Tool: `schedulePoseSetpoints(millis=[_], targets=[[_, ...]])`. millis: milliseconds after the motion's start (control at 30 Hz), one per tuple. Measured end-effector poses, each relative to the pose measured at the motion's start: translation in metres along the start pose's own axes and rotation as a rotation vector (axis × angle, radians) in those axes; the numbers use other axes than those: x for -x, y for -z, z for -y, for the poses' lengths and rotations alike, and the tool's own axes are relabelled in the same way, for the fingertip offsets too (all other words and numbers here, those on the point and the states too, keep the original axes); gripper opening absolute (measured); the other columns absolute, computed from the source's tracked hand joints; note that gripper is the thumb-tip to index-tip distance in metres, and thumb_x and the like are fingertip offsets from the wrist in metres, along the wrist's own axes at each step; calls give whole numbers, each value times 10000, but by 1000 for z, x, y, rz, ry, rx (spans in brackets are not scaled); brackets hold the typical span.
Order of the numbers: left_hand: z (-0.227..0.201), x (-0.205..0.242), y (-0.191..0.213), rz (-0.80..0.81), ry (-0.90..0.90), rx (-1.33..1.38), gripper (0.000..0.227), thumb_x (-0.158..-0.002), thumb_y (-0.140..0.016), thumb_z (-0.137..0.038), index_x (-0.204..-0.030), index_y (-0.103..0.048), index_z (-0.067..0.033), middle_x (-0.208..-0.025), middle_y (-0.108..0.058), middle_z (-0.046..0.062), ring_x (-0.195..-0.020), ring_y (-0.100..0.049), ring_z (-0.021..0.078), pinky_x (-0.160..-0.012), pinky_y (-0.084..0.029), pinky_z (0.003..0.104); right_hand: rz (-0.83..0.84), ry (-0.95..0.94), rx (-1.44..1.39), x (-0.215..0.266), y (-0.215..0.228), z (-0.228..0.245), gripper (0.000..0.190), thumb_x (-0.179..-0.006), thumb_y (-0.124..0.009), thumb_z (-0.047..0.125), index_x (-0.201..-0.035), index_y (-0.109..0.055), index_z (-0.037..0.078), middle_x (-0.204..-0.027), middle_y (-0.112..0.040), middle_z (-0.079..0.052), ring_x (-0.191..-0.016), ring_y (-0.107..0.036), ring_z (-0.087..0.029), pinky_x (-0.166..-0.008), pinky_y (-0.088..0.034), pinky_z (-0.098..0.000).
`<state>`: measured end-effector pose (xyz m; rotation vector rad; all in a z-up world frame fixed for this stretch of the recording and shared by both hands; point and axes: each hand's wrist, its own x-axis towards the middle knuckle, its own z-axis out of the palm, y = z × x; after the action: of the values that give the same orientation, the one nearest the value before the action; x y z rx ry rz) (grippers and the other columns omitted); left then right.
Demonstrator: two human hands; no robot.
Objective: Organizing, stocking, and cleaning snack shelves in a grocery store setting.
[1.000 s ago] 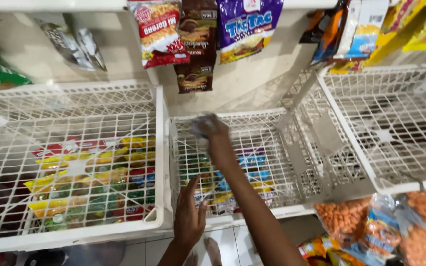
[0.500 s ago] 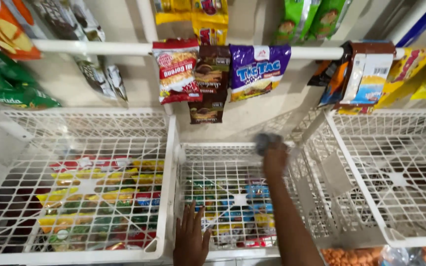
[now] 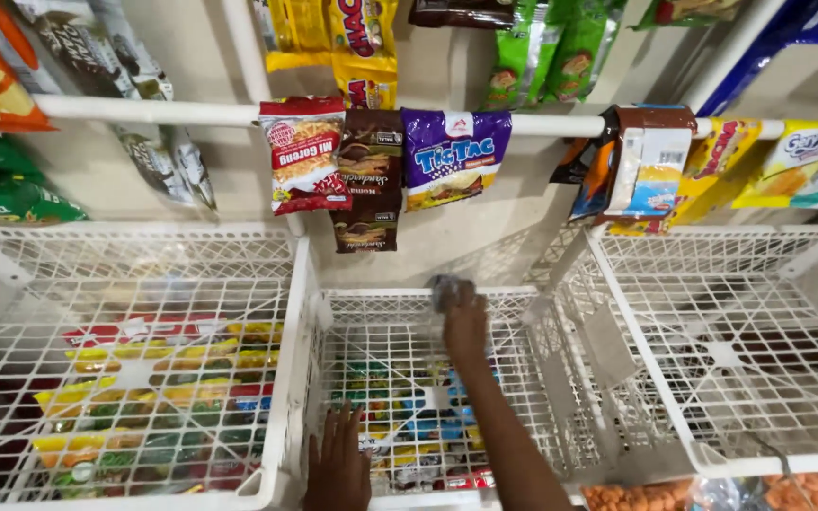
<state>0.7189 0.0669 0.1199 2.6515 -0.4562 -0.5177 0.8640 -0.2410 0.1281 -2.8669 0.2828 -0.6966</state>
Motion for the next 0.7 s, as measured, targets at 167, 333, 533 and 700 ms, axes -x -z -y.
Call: schedulePoseSetpoints(millis=[167,333,533,700], targets=[[-9,16,12,-115,-28,41,726,-983,-516,-243,-1625,-182,-178,-1694,-87,95,-1560,-60,358,-1196,-62,658,-105,-731,-515,9,102,2,397,-1074,-473,120,-1469,-450,163,-1456,-335,-252,-1237,-441,-441,-1016,-401,-471],[-13,27,12,-346,-114,86,658,-954,-518,-147,-1549,-243,-93,-1665,-198,123,-1550,-131,373,-1207,-125,617,-71,-456,-206,57,-37,-36,473,-1012,-582,122,-1477,-506,154,-1541,-390,-209,-1365,-413,-400,-1136,-375,-462],[-15,23,18,-336,-86,234,630,-976,-512,-137,-1552,-258,-97,-1656,-245,143,-1543,-152,370,-1196,-153,595,56,-58,185,84,-150,24,650,-873,-695,227,-1488,-523,102,-1619,-396,-222,-1501,-317,-420,-1223,-275,-535],[-11,20,17,-332,-46,404,577,-1034,-473,-180,-1569,-262,-127,-1648,-273,142,-1544,-184,353,-1196,-180,582,252,108,-673,119,-160,136,488,-1006,-534,184,-1491,-559,137,-1570,-490,-188,-1435,-466,-410,-1227,-362,-523]])
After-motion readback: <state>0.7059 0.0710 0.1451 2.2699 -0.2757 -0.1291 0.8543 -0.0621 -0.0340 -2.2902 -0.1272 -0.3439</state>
